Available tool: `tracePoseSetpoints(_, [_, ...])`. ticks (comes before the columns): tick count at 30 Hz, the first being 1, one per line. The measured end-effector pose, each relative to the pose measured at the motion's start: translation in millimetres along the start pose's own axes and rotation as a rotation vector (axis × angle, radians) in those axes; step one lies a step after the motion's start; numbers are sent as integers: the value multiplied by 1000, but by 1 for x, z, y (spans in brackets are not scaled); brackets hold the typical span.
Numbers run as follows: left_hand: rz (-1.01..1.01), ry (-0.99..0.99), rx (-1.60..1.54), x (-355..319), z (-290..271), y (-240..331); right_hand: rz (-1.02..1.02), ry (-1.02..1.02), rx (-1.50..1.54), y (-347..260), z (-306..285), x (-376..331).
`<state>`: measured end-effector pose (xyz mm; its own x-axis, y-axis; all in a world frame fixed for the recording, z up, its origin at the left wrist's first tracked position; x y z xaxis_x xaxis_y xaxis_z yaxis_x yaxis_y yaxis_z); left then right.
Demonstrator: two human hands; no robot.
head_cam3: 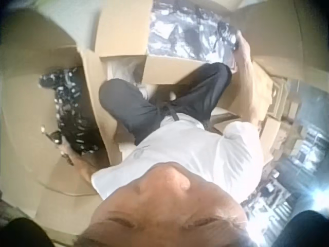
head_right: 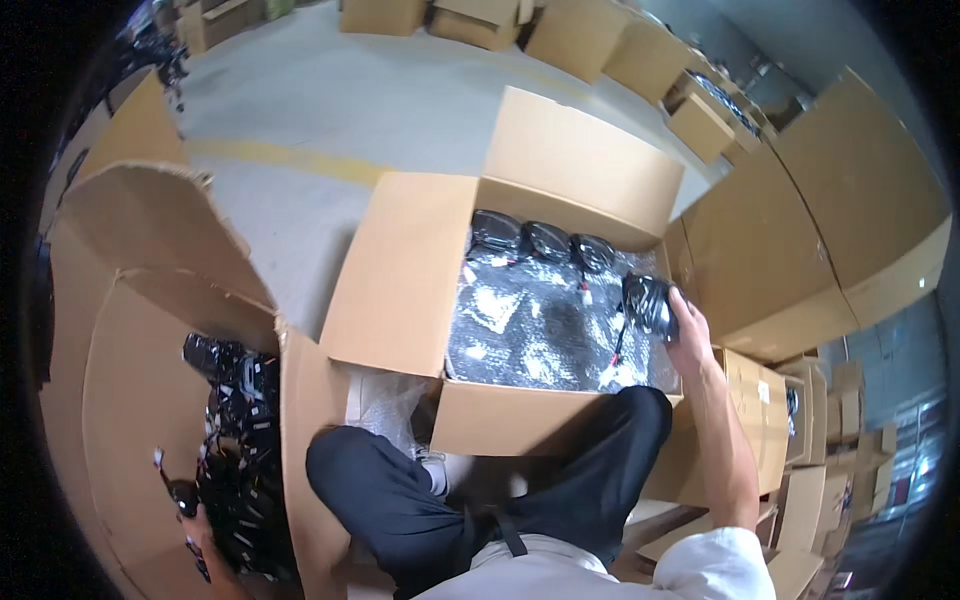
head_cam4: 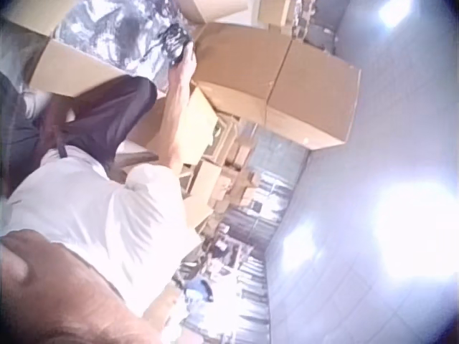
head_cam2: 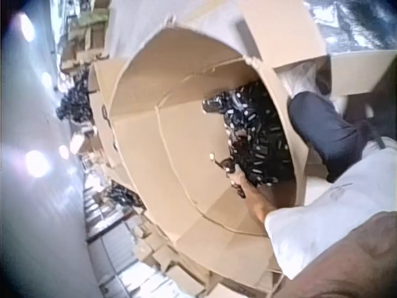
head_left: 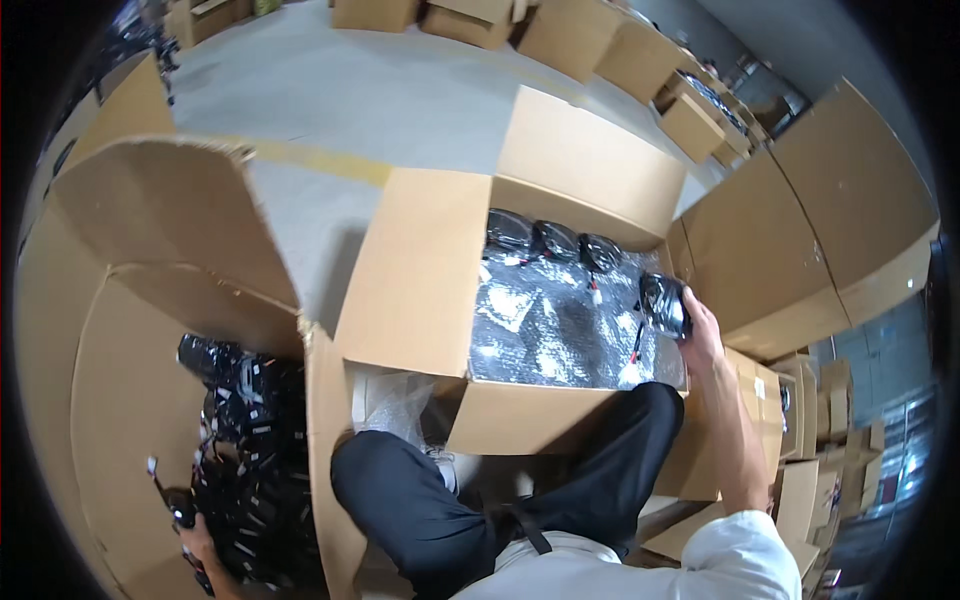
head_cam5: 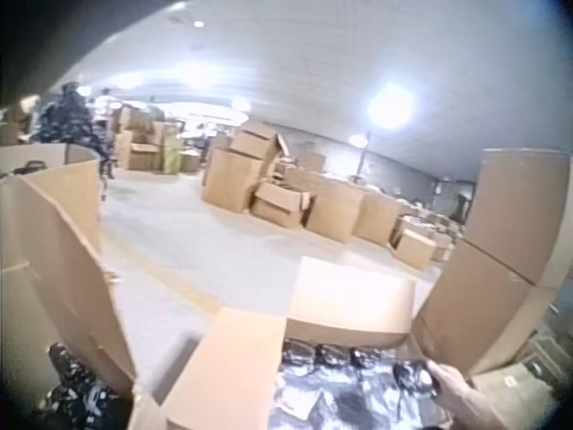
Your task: The person sits on the floor and transfers small, black, plastic-wrapped electronic components from a large open cardboard box into a smaller cardboard box. They place bubble wrap inside the smaller box for cushioning and continue to pack the items one by one.
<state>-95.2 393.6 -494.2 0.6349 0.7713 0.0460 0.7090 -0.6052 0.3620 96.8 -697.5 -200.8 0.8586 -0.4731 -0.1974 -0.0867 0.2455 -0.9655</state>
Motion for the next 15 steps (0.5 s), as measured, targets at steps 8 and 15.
tracePoseSetpoints(8, [-157,-58,-493,29,-91,77,-96,291,-259,33,-176,136])
tracePoseSetpoints(15, [71,-139,-1174,-75,-228,321,-391,443,-1065,41,-165,191])
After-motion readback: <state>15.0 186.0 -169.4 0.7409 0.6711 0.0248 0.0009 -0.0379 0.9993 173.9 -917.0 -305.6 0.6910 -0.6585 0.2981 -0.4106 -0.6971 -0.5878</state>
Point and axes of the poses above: each hand's wrist, its own x-axis towards the middle knuckle, its own z-axis out of the palm, y = z × x, the point moved 6 cm from there along x, towards the middle knuckle, and after that the axes turned 3 degrees about x, right-handed, at the moved point
